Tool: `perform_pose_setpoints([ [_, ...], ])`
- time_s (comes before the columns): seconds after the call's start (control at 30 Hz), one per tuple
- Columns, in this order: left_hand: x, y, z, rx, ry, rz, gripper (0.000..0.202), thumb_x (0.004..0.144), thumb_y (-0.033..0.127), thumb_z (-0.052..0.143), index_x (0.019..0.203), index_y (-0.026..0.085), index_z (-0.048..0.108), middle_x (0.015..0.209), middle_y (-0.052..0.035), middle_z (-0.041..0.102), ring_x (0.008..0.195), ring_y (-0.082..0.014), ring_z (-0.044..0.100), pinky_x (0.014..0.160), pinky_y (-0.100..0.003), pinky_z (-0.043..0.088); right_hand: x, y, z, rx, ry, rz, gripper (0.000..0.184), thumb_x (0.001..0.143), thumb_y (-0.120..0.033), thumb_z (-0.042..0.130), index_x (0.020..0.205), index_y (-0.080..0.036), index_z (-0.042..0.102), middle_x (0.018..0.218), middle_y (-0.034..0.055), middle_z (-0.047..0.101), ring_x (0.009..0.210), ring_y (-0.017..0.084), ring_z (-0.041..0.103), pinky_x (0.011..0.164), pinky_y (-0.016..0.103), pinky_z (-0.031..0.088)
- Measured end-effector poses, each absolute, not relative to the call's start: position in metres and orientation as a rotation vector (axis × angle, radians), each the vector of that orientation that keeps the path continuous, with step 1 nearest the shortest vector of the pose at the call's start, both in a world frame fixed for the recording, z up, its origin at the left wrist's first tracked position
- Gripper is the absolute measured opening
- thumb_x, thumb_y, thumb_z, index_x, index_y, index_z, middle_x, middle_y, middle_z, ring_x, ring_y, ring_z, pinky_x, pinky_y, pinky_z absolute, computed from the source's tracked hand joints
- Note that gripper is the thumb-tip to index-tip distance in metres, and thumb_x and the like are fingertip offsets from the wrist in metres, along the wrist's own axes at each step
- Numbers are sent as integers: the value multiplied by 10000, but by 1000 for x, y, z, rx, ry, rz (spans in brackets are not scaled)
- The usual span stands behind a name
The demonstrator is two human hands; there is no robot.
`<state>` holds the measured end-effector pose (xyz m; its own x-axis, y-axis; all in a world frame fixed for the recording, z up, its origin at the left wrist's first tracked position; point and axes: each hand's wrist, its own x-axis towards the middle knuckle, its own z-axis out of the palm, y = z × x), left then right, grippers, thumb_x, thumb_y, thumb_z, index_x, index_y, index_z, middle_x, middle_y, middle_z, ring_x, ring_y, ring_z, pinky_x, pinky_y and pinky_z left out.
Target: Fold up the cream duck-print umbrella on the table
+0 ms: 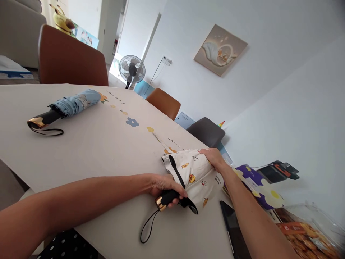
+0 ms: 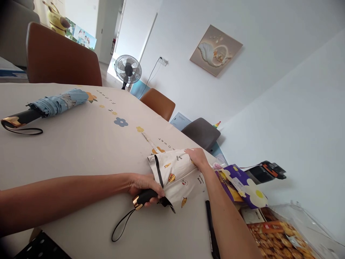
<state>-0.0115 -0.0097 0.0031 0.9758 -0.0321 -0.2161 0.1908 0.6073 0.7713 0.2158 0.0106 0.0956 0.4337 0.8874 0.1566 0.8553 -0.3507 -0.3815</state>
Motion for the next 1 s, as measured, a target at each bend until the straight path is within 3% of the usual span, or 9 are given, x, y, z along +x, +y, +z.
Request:
perform_pose_setpoints([
  [0.17,-10,-13,3,838,210,11,206,581,174,729,731,112,602,669,-31,591,529,-123,549,444,-272,500,219,17,99,-2440,-1417,190,243,597,-312,521,447,-213,357,448,-31,375,464,116,294,416,250,241],
  [0.43,-7,-11,-2,723,252,21,165,614,196,642,742,109,584,722,-22,564,512,-108,523,452,-285,492,212,33,98,-2540,-1457,112,240,638,-313,499,469,-213,361,506,-2,389,481,127,326,458,263,265],
  [0.67,-6,-10,0,713,292,-2,283,609,312,717,769,128,573,662,2,549,473,-93,500,423,-245,448,215,47,90,-2597,-1518,73,175,654,-308,515,533,-187,480,531,33,469,549,165,449,509,263,303],
  [0.77,-7,-11,1,739,297,7,271,601,264,740,747,139,550,624,16,534,460,-90,490,414,-236,434,213,50,87,-2607,-1545,89,168,661,-322,526,582,-173,526,564,49,519,583,184,491,523,264,318],
  [1.0,-5,-11,0,654,341,41,221,640,181,700,657,140,483,547,31,479,420,-77,446,355,-199,366,209,38,84,-2644,-1535,43,389,742,-506,445,755,-147,594,730,103,615,705,235,553,603,296,360],
])
